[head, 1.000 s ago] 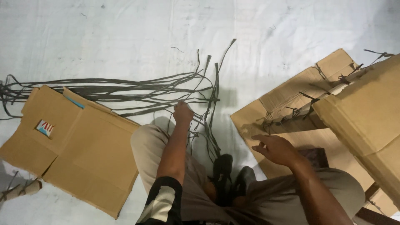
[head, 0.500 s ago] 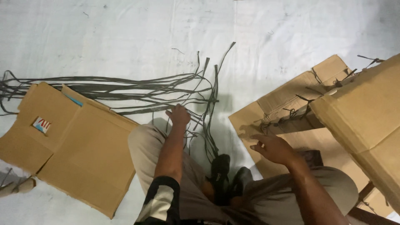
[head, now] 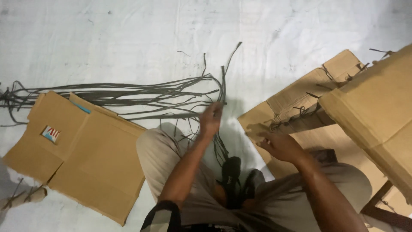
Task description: Packing a wooden chair with cardboard sheets and plastic straps.
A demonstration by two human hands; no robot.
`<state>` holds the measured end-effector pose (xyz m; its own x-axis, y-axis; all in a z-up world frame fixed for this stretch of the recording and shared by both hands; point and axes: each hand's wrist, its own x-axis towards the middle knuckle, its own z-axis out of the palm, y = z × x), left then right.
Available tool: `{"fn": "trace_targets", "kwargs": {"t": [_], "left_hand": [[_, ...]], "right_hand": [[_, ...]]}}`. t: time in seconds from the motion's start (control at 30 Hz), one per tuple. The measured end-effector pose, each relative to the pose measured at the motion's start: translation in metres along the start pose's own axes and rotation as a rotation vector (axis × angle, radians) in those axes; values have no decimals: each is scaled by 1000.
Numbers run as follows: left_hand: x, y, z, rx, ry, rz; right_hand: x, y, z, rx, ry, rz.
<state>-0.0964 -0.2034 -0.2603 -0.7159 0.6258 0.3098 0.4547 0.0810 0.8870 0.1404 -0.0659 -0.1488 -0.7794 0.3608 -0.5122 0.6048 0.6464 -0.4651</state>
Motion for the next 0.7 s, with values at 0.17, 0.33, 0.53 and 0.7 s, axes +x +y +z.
{"fn": "trace_targets", "kwargs": {"t": [0.17, 0.33, 0.53, 0.7], "left_hand": [[-55, 24, 58, -91, -143, 74], [-89, 76, 64, -220, -393, 111], [-107, 104, 78, -406, -640, -48], [-91, 117, 91, -532, -510, -188]], "right_hand": [[12, 2, 15, 403, 234, 22], [22, 11, 30, 884, 503, 53], [-15, 12, 17, 1081, 656, 104], [-46, 37, 27, 913, 739, 237]]}}
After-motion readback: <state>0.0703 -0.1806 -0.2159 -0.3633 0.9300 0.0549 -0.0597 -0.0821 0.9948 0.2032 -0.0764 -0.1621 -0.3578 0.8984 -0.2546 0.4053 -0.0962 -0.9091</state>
